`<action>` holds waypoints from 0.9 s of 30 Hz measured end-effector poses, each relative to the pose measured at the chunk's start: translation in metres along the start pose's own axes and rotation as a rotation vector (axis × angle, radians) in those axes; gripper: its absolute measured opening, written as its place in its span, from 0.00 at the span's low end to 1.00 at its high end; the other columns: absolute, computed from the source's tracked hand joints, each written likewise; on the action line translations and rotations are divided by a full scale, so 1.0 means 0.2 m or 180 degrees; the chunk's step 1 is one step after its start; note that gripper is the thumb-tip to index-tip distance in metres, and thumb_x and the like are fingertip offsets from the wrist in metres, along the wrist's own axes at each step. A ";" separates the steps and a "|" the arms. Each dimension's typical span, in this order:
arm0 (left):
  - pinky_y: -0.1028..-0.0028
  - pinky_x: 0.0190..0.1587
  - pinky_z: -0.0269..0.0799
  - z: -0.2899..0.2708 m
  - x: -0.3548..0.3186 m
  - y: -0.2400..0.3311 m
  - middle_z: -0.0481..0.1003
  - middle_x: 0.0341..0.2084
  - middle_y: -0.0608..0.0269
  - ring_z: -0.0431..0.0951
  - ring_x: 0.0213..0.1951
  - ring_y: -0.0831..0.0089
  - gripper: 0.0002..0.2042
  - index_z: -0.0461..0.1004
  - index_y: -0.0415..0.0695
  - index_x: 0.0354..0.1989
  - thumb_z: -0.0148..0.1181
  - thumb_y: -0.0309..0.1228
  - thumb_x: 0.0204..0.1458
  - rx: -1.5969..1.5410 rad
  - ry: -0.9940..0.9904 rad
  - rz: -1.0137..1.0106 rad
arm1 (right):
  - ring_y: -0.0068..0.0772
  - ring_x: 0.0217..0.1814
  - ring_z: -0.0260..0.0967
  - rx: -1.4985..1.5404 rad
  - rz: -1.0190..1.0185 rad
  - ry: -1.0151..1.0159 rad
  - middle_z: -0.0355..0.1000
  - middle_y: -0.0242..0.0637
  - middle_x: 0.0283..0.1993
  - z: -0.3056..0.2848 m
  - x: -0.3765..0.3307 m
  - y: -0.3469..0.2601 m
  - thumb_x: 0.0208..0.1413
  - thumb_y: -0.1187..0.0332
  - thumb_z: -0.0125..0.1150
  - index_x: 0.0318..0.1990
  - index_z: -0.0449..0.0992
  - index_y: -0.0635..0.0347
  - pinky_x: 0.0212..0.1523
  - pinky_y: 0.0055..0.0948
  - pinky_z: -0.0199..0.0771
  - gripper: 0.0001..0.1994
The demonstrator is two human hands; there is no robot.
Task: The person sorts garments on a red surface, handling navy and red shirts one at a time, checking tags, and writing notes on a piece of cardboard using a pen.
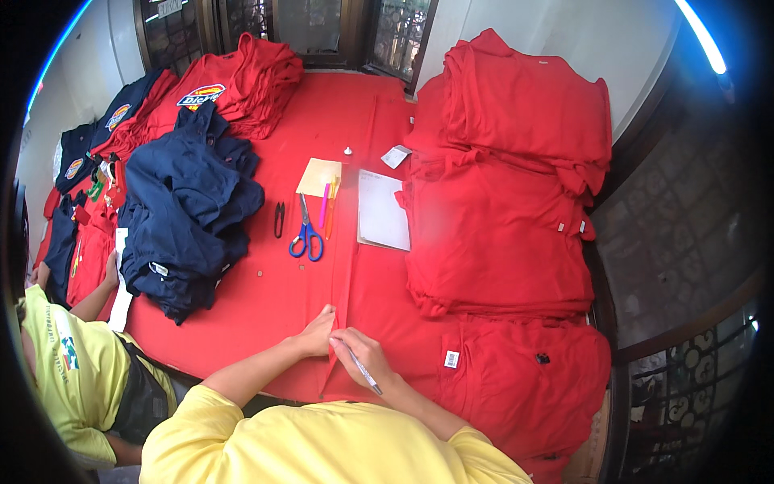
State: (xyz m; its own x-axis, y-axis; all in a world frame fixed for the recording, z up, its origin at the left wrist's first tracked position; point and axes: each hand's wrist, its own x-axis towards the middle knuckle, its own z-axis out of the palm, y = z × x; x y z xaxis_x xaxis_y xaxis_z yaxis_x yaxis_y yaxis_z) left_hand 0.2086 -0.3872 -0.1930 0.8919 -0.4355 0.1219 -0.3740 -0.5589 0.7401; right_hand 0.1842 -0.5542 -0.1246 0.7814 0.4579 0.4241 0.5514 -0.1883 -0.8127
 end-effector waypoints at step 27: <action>0.71 0.38 0.72 -0.83 -0.49 -0.28 0.79 0.26 0.55 0.78 0.31 0.71 0.08 0.77 0.37 0.37 0.61 0.27 0.51 -0.0632 0.1383 -0.2003 | 0.31 0.34 0.73 -0.0136 0.0556 0.0011 0.75 0.42 0.36 0.27 0.17 -0.06 0.55 0.78 0.59 0.44 0.75 0.66 0.36 0.27 0.73 0.09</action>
State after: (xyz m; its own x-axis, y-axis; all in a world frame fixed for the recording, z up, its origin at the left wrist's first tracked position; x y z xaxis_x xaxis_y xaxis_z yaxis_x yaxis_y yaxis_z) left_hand 0.1837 -0.1968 -0.1366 0.9556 0.2582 -0.1418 0.2497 -0.4546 0.8550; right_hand 0.1875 -0.4902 -0.1220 0.8673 0.4120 0.2793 0.4190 -0.3016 -0.8564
